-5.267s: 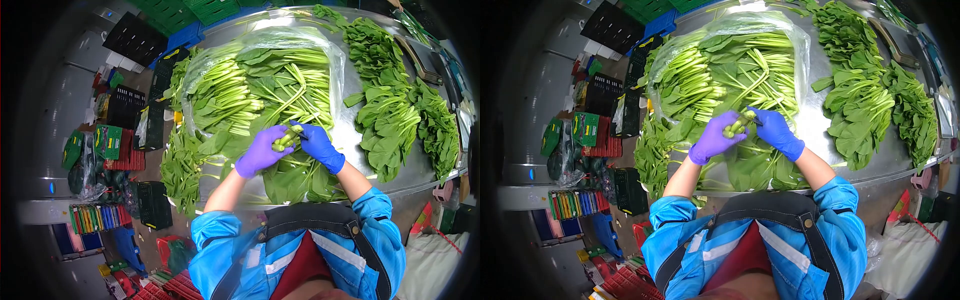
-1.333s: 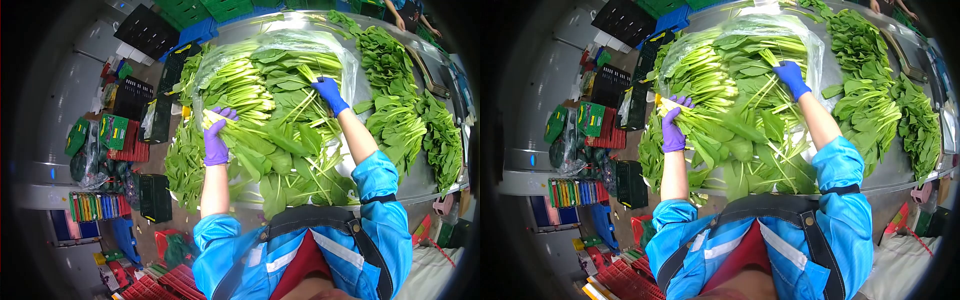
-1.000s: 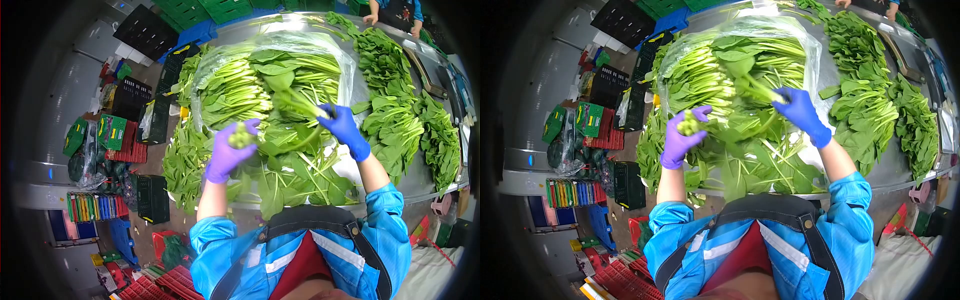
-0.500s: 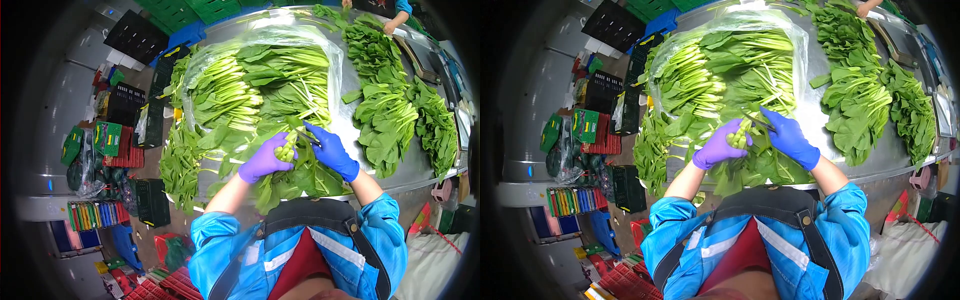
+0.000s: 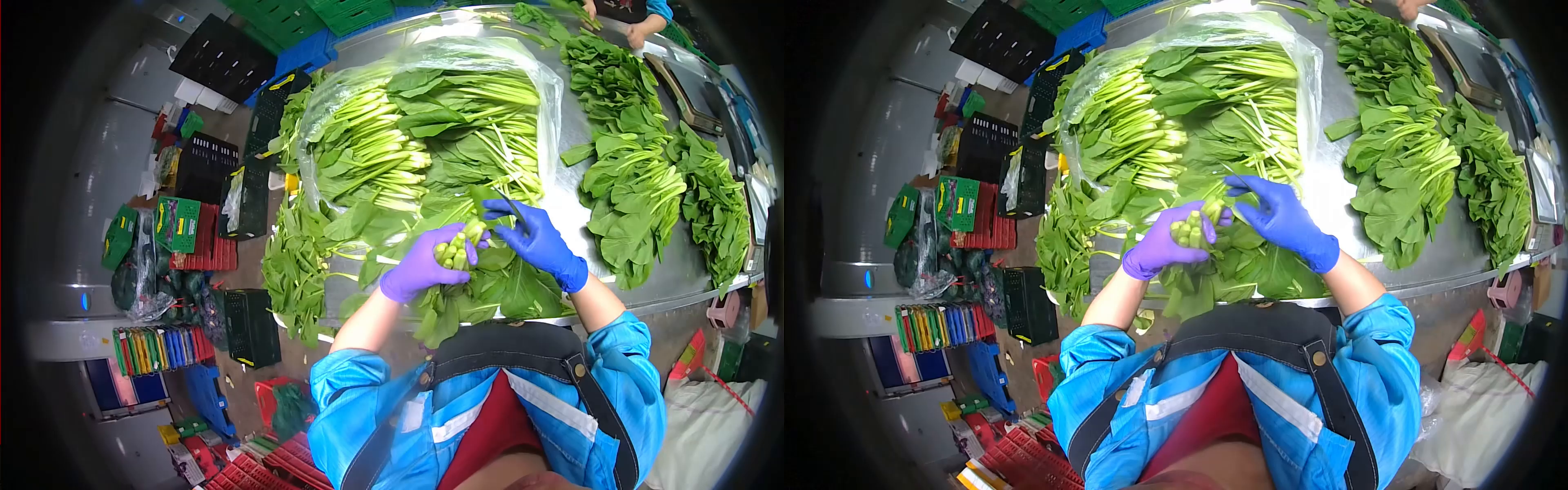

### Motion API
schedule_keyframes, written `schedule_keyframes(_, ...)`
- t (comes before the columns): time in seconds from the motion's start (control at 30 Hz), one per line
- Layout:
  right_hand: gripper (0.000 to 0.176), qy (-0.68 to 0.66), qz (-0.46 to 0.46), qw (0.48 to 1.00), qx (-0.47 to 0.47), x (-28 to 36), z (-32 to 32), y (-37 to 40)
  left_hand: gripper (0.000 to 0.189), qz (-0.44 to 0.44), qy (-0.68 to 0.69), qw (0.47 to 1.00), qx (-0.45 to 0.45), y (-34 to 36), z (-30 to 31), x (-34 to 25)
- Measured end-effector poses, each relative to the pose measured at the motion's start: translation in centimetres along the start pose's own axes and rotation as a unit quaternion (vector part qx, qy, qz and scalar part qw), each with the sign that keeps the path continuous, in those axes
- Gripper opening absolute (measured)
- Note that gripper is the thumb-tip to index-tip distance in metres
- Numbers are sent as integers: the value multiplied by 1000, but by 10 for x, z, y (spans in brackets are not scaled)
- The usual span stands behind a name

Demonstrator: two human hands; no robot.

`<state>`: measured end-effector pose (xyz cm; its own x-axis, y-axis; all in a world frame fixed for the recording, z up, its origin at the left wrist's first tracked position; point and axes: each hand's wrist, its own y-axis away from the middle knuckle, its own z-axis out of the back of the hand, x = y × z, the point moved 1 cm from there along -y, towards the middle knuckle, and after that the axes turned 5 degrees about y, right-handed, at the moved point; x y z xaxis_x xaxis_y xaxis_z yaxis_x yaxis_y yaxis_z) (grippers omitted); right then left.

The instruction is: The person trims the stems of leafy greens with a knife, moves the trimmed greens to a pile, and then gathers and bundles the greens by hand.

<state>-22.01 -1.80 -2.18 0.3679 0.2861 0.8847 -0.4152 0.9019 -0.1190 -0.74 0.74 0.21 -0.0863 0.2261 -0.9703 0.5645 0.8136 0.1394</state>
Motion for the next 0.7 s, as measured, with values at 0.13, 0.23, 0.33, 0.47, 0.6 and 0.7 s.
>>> schedule_keyframes(0.13, 33, -72, -15, 996, 53, -3, -15, -8, 29, 85, -41, 995, -16, 3, 5, -2)
schedule_keyframes(0.23, 30, -161, -164, 973, 25, -18, -6, -6, 31, 84, -22, 992, -95, 16, 33, 9)
schedule_keyframes(0.33, 28, -129, -163, 978, -5, -27, 1, -13, 34, -20, -293, 928, -231, 24, 44, 12)
schedule_keyframes(0.47, 28, -148, -87, 985, 16, 8, -21, -17, 36, -11, -143, 981, -131, 6, -2, -21)
schedule_keyframes(0.6, 36, -284, -124, 949, 47, 22, -3, -15, 44, -38, 36, 996, -71, -7, 26, -22)
schedule_keyframes(0.7, 34, -217, -128, 968, -18, 5, 18, -14, 48, -95, 217, 964, -125, -1, 60, -16)
